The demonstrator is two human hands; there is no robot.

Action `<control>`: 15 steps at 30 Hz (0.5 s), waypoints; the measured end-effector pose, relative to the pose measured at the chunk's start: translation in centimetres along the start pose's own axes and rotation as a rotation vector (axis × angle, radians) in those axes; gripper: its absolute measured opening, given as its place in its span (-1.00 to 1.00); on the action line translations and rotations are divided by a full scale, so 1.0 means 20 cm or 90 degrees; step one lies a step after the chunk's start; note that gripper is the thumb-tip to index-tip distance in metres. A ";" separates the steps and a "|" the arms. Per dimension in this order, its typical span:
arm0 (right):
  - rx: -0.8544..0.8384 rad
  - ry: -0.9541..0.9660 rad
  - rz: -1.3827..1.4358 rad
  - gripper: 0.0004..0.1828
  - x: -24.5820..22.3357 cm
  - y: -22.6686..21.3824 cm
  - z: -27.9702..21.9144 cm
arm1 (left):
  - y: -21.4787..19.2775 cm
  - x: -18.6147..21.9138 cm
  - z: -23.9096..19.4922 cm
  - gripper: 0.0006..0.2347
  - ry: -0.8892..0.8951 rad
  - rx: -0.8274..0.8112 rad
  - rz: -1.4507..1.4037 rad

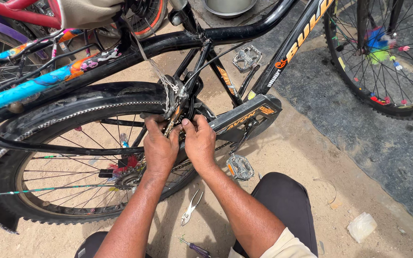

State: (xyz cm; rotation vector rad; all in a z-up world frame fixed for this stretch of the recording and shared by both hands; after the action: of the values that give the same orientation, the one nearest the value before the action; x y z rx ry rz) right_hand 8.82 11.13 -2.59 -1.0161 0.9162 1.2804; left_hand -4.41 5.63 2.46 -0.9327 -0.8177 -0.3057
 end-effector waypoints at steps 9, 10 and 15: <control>-0.014 -0.071 -0.052 -0.75 -0.05 -0.01 0.03 | -0.01 0.06 -0.05 -0.62 0.070 0.137 0.039; -0.011 -0.045 -0.027 -0.76 -0.02 -0.02 0.02 | 0.00 0.07 -0.07 -0.61 0.083 0.160 0.049; -0.020 0.020 0.051 -0.77 0.02 -0.02 0.03 | 0.05 -0.02 -0.03 -0.62 -0.024 0.148 0.046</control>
State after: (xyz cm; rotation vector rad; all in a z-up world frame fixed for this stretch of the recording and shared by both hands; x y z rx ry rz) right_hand 9.17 11.90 -2.69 -1.0350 0.9721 1.3531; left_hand -3.85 5.66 1.40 -0.7502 -0.8317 -0.1269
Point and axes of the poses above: each hand's wrist, its own z-axis towards the middle knuckle, its own y-axis out of the palm, x = y × z, the point moved 9 cm from there along z, towards the middle knuckle, and after that the axes turned 13 degrees about -y, right-handed, at the moved point
